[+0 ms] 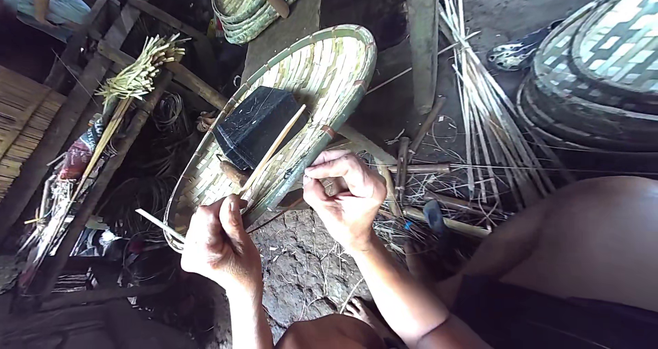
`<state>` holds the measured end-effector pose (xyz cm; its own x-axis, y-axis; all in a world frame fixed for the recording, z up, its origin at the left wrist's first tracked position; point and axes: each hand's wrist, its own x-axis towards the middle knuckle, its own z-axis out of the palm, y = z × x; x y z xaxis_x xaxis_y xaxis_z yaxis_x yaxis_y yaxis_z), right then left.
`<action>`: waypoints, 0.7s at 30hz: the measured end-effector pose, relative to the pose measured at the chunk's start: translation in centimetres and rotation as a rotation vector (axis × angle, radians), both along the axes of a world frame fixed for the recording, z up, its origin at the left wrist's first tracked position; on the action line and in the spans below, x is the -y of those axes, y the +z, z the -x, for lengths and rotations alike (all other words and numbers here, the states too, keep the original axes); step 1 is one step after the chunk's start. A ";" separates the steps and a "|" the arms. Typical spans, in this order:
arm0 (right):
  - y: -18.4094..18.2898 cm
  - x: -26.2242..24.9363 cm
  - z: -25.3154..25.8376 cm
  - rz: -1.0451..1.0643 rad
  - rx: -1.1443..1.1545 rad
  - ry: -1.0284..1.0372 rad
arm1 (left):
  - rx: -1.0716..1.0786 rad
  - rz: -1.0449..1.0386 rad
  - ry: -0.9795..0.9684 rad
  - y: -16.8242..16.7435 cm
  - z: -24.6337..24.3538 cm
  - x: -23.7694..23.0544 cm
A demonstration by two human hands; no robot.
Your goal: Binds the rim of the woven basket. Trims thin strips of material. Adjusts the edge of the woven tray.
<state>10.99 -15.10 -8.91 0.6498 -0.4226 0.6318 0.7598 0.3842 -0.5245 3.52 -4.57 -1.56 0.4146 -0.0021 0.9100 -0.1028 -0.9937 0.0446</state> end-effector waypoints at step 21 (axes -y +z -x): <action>-3.2 5.9 -0.4 0.566 -0.230 -0.031 | -0.024 -0.008 -0.010 0.1 0.3 -0.2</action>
